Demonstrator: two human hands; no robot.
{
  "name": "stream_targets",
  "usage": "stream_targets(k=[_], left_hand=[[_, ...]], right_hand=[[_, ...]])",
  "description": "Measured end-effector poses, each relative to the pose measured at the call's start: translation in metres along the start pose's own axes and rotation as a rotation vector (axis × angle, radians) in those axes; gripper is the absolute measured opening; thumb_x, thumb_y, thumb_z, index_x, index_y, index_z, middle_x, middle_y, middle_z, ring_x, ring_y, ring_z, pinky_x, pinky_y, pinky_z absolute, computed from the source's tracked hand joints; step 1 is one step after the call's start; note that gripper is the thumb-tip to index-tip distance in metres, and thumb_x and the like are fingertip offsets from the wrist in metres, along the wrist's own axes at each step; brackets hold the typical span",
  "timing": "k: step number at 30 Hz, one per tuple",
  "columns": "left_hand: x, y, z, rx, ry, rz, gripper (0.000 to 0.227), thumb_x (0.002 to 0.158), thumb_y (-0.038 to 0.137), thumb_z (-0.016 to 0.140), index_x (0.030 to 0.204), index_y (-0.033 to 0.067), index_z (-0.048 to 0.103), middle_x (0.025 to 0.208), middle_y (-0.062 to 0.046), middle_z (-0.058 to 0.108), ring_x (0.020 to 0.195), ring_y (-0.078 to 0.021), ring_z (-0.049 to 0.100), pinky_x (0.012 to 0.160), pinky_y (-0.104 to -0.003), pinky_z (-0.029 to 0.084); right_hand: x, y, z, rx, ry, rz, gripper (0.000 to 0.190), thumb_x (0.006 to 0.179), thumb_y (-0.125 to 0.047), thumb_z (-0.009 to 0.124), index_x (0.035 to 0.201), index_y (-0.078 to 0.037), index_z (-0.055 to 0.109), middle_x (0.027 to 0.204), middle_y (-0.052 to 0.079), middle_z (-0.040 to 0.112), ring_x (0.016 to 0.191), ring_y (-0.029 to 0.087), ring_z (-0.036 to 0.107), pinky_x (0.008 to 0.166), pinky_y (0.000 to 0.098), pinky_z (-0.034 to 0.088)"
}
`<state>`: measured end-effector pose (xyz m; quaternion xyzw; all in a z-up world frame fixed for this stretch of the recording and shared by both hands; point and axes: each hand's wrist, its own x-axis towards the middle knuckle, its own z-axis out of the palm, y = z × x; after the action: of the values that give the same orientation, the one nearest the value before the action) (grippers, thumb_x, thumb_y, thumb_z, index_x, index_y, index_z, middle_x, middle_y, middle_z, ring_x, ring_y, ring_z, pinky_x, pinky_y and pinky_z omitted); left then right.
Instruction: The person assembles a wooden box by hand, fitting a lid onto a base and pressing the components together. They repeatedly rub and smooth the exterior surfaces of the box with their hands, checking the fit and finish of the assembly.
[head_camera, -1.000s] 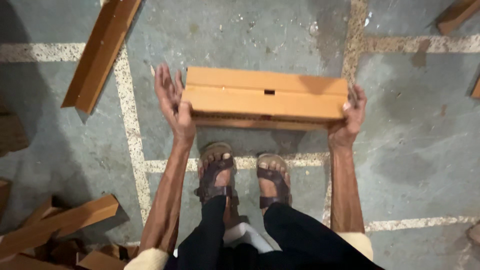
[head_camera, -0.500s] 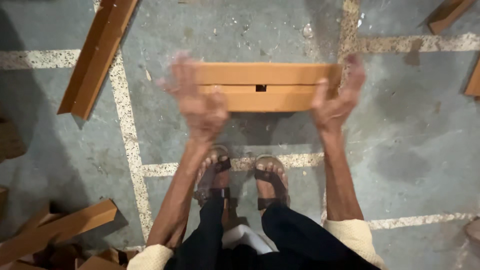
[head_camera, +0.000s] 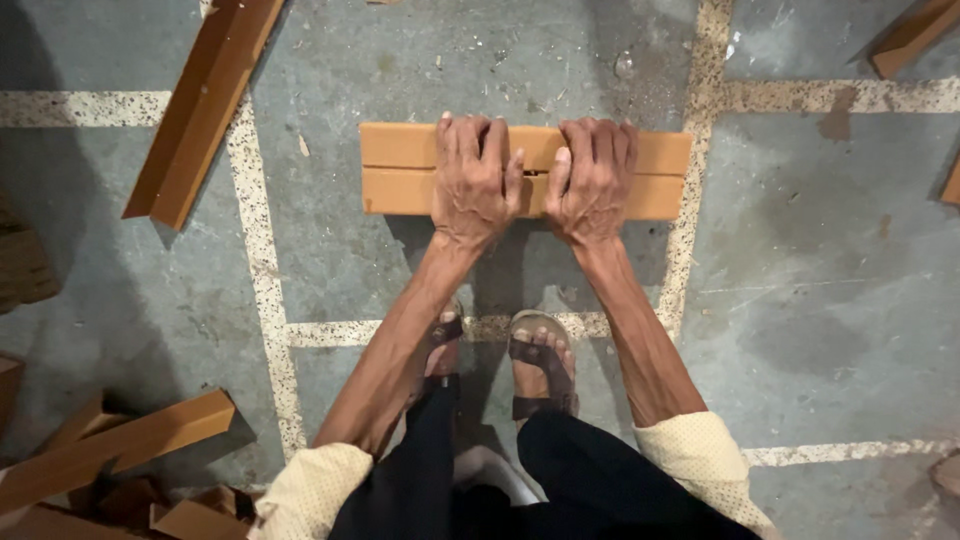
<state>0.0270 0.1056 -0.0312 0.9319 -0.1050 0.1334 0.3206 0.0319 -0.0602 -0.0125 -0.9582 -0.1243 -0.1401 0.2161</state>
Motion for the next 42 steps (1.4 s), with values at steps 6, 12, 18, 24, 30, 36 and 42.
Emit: stream_targets(k=[6,12,18,24,30,36,42], left_hand=[[0.022,-0.001,-0.005,-0.04,0.062,0.017,0.023,0.097,0.023,0.066,0.101,0.0007,0.06,0.102,-0.02,0.053,0.099,-0.0383,0.052,0.095,-0.052,0.043],[0.03,-0.005,0.003,0.024,0.145,-0.041,0.02,0.096,0.022,0.066,0.091,0.0044,0.058,0.094,-0.018,0.051,0.092,-0.0376,0.051,0.084,-0.051,0.042],[0.026,-0.008,0.008,0.033,0.199,-0.061,0.021,0.094,0.024,0.064,0.091,0.0048,0.057,0.094,-0.017,0.051,0.093,-0.0375,0.052,0.086,-0.05,0.043],[0.026,-0.011,0.012,0.037,0.166,-0.057,0.024,0.097,0.027,0.064,0.093,0.0048,0.057,0.096,-0.017,0.052,0.094,-0.0363,0.053,0.088,-0.05,0.043],[0.025,-0.012,0.014,0.028,0.162,-0.045,0.024,0.089,0.027,0.069,0.092,0.0058,0.059,0.093,-0.017,0.055,0.089,-0.0386,0.054,0.081,-0.052,0.042],[0.025,-0.039,0.017,0.002,0.174,0.09,0.017,0.087,0.023,0.077,0.091,0.0095,0.068,0.1,-0.015,0.064,0.1,-0.0387,0.058,0.087,-0.053,0.045],[0.034,-0.116,-0.035,0.244,0.208,-0.135,0.039,0.106,0.038,0.07,0.117,0.0014,0.07,0.123,-0.023,0.055,0.118,-0.0372,0.052,0.1,-0.057,0.039]], right_hand=[[0.006,-0.003,0.003,-0.015,0.072,0.003,0.022,0.1,-0.014,0.054,0.115,-0.001,0.063,0.113,0.019,0.063,0.112,0.037,0.057,0.112,0.0551,0.038],[0.01,-0.012,0.003,-0.041,0.071,0.041,0.018,0.102,-0.017,0.055,0.111,-0.003,0.063,0.109,0.02,0.062,0.107,0.039,0.056,0.102,0.0525,0.04],[0.016,-0.013,0.012,-0.113,0.046,0.08,0.021,0.108,-0.023,0.055,0.109,-0.003,0.063,0.107,0.02,0.065,0.108,0.039,0.057,0.105,0.052,0.035],[0.018,-0.008,0.022,-0.124,0.028,0.104,0.027,0.112,-0.026,0.052,0.119,-0.005,0.068,0.109,0.019,0.069,0.106,0.037,0.058,0.103,0.0505,0.034],[0.016,0.002,0.029,-0.147,-0.03,0.199,0.026,0.103,-0.028,0.055,0.107,-0.009,0.072,0.103,0.017,0.072,0.104,0.037,0.061,0.1,0.0528,0.037],[0.023,-0.003,0.019,-0.196,0.009,0.204,0.035,0.102,-0.029,0.055,0.093,-0.003,0.076,0.099,0.015,0.073,0.099,0.036,0.063,0.099,0.051,0.039],[0.035,-0.002,0.006,-0.074,-0.016,0.306,0.042,0.105,-0.032,0.046,0.093,-0.002,0.074,0.101,0.014,0.076,0.101,0.034,0.065,0.103,0.0503,0.039]])
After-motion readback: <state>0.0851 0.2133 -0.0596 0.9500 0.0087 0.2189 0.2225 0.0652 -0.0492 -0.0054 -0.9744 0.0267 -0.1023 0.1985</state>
